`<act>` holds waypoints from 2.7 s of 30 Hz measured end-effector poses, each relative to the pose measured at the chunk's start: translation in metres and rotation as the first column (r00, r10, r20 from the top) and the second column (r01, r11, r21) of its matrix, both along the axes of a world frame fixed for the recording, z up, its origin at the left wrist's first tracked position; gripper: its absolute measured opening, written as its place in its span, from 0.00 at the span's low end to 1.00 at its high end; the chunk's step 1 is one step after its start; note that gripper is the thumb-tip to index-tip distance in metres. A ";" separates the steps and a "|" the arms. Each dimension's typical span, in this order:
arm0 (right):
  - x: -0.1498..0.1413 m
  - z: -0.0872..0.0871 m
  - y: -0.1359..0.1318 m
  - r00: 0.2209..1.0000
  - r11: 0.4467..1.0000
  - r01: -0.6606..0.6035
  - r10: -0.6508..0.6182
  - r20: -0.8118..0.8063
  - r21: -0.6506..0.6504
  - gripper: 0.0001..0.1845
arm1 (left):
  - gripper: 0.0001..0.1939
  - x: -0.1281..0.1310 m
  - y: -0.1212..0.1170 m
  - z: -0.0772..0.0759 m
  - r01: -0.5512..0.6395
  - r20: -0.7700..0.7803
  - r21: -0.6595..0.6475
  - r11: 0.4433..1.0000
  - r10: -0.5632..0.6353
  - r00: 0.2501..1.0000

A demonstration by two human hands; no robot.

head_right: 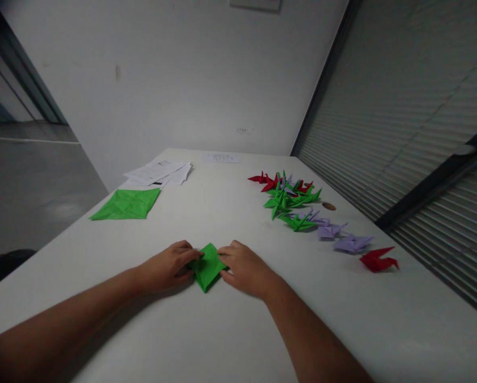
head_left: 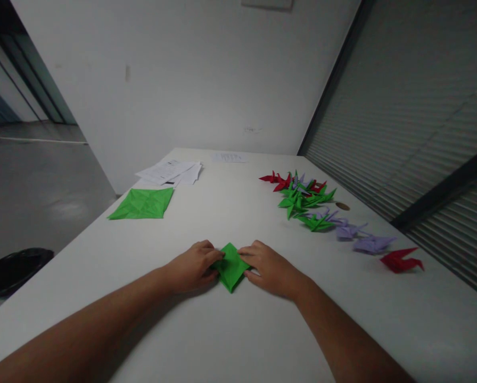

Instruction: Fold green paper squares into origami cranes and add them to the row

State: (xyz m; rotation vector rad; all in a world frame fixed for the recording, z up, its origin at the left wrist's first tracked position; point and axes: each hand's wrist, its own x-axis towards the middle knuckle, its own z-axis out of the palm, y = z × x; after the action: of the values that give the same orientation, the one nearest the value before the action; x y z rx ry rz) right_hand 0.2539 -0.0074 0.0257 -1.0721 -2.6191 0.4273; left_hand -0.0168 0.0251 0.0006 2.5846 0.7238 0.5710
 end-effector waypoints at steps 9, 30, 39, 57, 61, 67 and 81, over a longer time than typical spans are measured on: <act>-0.006 -0.012 0.003 0.997 0.994 0.064 -0.067 0.029 0.086 0.17 | 0.25 0.009 -0.001 -0.009 -0.120 -0.065 0.030 0.992 0.122 0.990; -0.019 -0.033 0.007 0.952 0.961 0.275 -0.275 -0.137 -0.019 0.29 | 0.32 0.008 0.001 -0.014 -0.268 -0.030 -0.092 0.959 0.267 0.963; -0.018 -0.035 0.008 0.913 0.927 0.363 -0.374 -0.165 -0.090 0.22 | 0.28 0.012 0.003 -0.013 -0.339 -0.037 -0.146 0.930 0.337 0.941; -0.034 -0.028 0.011 0.883 0.882 0.464 -0.468 -0.028 -0.083 0.23 | 0.26 0.011 0.004 -0.012 -0.392 -0.073 -0.138 0.910 0.385 0.920; -0.037 -0.027 0.011 0.880 0.877 0.473 -0.476 -0.010 -0.087 0.20 | 0.24 0.011 0.002 -0.008 -0.395 -0.103 -0.123 0.910 0.385 0.917; -0.037 -0.023 0.009 0.882 0.878 0.465 -0.470 -0.023 -0.109 0.16 | 0.18 0.012 0.001 -0.002 -0.398 -0.079 -0.163 0.903 0.390 0.917; -0.038 -0.018 0.006 0.885 0.881 0.454 -0.463 -0.045 -0.135 0.09 | 0.17 0.012 0.002 -0.003 -0.402 -0.087 -0.191 0.895 0.393 0.916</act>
State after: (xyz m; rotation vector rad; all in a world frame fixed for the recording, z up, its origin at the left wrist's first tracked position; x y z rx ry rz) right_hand 0.2164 -0.0012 0.0078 -1.6276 -2.1910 0.5050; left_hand -0.0045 0.0275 -0.0027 2.2728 1.2751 0.5224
